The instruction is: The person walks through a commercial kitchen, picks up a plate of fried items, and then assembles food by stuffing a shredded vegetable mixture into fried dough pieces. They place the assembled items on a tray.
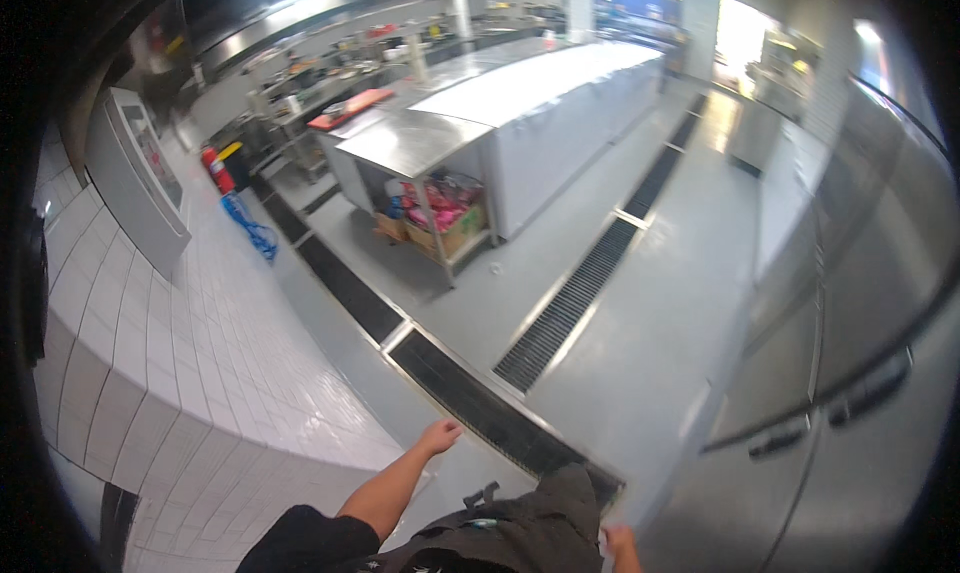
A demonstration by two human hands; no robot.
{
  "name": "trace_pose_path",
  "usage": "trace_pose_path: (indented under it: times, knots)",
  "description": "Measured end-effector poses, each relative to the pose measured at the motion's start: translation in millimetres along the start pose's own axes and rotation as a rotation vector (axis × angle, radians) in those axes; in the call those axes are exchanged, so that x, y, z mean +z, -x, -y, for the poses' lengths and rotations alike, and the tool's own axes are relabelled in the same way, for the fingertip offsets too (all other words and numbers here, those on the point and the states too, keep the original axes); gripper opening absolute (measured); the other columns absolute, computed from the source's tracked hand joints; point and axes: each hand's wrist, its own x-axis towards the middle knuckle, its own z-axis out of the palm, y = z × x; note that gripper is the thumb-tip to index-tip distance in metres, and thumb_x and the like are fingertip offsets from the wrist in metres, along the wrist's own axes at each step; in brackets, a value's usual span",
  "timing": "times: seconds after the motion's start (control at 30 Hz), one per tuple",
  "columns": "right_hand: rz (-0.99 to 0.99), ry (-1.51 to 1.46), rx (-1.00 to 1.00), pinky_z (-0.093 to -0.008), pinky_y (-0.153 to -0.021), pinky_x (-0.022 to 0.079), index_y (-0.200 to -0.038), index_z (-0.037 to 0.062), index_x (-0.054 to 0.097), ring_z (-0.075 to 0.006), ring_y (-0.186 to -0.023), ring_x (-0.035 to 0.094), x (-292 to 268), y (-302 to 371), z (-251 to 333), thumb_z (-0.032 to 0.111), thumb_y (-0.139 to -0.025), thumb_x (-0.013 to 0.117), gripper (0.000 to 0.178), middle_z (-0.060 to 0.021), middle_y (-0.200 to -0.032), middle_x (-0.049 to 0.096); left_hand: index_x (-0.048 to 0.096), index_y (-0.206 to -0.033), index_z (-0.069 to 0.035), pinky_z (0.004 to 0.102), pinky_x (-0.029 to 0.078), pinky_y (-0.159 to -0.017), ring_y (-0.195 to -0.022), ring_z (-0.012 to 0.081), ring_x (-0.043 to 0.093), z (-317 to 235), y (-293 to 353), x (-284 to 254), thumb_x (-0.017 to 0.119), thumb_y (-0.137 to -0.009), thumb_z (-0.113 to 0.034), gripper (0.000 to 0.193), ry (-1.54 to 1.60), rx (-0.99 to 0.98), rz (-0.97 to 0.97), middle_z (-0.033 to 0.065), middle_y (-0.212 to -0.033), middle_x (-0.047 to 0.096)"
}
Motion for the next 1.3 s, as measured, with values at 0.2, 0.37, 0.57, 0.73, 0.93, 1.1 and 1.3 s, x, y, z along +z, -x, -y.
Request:
trace_pose_path:
  times: [0.2,0.37,0.57,0.73,0.93,1.1,1.3]
  knots:
    - [0.273,-1.202,0.994,-0.0386,-0.055,0.05,-0.104,0.0052,0.068,-0.0234,-0.066,0.064,-36.7,-137.5,-124.9,0.027,-0.083,0.073,0.03,-0.0084,-0.078,0.065,0.071,-0.101,-0.007,0.0399,0.055,-0.076,-0.087,0.0299,0.071,-195.3,-243.8,-23.8,0.066,-0.09,-0.037,0.032,0.3,0.013,-0.059,0.0132,-0.094,0.074]
    - [0.166,-1.244,0.973,-0.0364,-0.049,0.05,-0.098,0.003,0.066,-0.0211,-0.061,0.063,-191.5,-333.4,-270.9,0.022,-0.083,0.074,0.025,-0.008,-0.075,0.063,0.072,-0.105,-0.007,0.0445,0.054,-0.086,-0.097,0.0356,0.069,-178.8,-362.8,13.6,0.06,-0.089,-0.046,0.043,-0.093,-0.209,0.08,0.0184,-0.103,0.073]
    - [-0.384,-1.311,0.623,-0.029,-0.045,0.046,-0.105,0.0058,0.06,-0.0159,-0.06,0.062,-476.4,-643.4,-440.5,0.018,-0.088,0.075,0.025,-0.0058,-0.085,0.064,0.074,-0.105,-0.006,0.0481,0.055,-0.084,-0.097,0.0387,0.069,-152.2,-465.7,14.6,0.056,-0.088,-0.043,0.044,-0.572,-0.107,0.388,0.021,-0.108,0.071]
    - [-0.636,-1.227,0.413,-0.0264,-0.053,0.049,-0.109,0.0031,0.063,-0.0136,-0.069,0.065,-614.8,-820.4,-548.0,0.021,-0.089,0.075,0.03,-0.0053,-0.094,0.066,0.075,-0.101,-0.008,0.0456,0.056,-0.077,-0.078,0.0347,0.071,-196.8,-671.6,18.1,0.051,-0.092,-0.037,0.039,-0.579,-0.407,0.481,0.0188,-0.093,0.073]
    - [-0.284,-1.424,1.002,-0.0345,-0.043,0.049,-0.093,0.0054,0.063,-0.0196,-0.05,0.057,-560.0,-858.0,-639.5,0.017,-0.085,0.074,0.018,-0.006,-0.071,0.059,0.07,-0.111,-0.005,0.0474,0.05,-0.096,-0.114,0.0392,0.062,-425.7,-1023.5,28.5,0.047,-0.096,-0.046,0.05,-0.482,-0.015,0.323,0.0189,-0.121,0.067]
    - [0.083,-1.455,1.115,-0.0374,-0.054,0.052,-0.105,0.0099,0.063,-0.0212,-0.059,0.062,-533.5,-881.0,-715.3,0.022,-0.084,0.074,0.027,-0.0056,-0.081,0.064,0.069,-0.109,-0.008,0.042,0.053,-0.088,-0.101,0.0333,0.068,-701.1,-1258.5,32.1,0.064,-0.092,-0.038,0.035,-0.068,0.23,0.079,0.0163,-0.107,0.072]
    - [0.15,-1.256,1.108,-0.0408,-0.067,0.056,-0.119,0.0152,0.064,-0.0232,-0.071,0.067,-534.6,-968.0,-891.1,0.029,-0.082,0.073,0.04,-0.0051,-0.093,0.07,0.068,-0.097,-0.005,0.0356,0.052,-0.069,-0.074,0.0215,0.068,-843.2,-1467.7,86.3,0.065,-0.093,-0.034,0.029,0.039,0.28,0.08,0.0076,-0.082,0.072]
